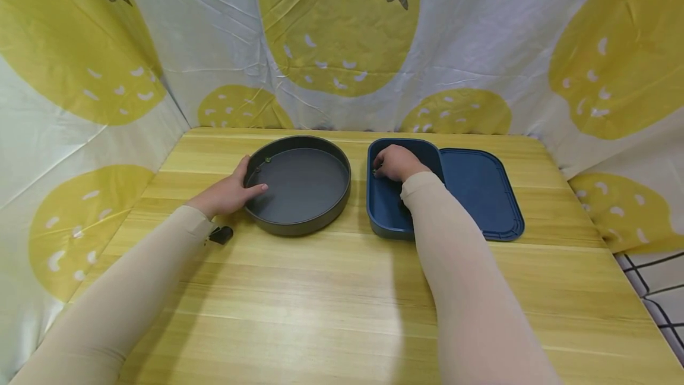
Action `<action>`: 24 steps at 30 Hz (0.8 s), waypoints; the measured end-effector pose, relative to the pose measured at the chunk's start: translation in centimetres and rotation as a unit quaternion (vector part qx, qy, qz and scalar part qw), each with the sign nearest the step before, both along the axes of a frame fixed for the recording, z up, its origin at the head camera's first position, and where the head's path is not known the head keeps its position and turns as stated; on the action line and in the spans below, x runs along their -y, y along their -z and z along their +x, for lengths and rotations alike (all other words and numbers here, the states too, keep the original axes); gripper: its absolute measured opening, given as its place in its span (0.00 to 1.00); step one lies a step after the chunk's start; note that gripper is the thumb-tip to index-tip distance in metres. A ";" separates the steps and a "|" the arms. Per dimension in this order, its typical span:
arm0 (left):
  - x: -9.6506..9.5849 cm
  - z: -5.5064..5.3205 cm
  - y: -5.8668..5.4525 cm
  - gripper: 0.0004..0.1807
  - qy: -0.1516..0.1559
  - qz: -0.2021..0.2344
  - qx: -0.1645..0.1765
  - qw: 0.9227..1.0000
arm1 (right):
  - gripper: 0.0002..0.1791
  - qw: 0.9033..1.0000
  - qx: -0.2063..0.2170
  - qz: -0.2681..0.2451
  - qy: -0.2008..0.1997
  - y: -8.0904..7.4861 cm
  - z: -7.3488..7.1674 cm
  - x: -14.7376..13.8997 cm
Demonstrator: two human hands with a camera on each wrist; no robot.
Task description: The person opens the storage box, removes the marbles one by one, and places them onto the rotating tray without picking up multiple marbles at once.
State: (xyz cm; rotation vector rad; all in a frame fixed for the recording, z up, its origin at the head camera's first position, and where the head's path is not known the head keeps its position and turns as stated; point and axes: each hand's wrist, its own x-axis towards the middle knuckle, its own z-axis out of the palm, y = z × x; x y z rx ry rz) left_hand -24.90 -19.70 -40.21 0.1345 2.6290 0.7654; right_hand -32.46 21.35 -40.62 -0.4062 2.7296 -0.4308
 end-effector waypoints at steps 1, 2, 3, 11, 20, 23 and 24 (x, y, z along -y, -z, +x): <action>0.0 0.0 0.0 0.58 -0.001 0.002 0.000 1.000 | 0.18 1.000 -0.001 -0.005 0.002 0.0 0.0 0.0; 0.0 0.0 0.0 0.58 -0.001 0.001 0.000 1.000 | 0.18 1.000 -0.003 -0.010 0.003 -0.1 0.0 -0.1; 0.0 0.0 0.0 0.58 0.001 0.001 -0.001 1.000 | 0.18 1.000 -0.005 -0.018 0.006 -0.2 0.1 -0.2; 0.1 -0.1 0.0 0.58 0.001 0.001 -0.003 1.000 | 0.19 0.994 -0.014 -0.092 0.050 -1.4 0.6 -1.1; 0.2 -0.1 0.0 0.59 0.002 -0.003 0.001 1.000 | 0.23 0.983 -0.001 -0.163 0.089 -3.4 1.3 -0.9; 0.1 -0.1 0.1 0.59 0.000 -0.002 0.002 1.000 | 0.23 0.981 -0.007 -0.175 0.087 -4.1 1.4 -0.4; 0.1 -0.1 0.1 0.59 0.002 -0.003 0.002 1.000 | 0.24 0.980 -0.010 -0.177 0.086 -4.3 1.4 -0.1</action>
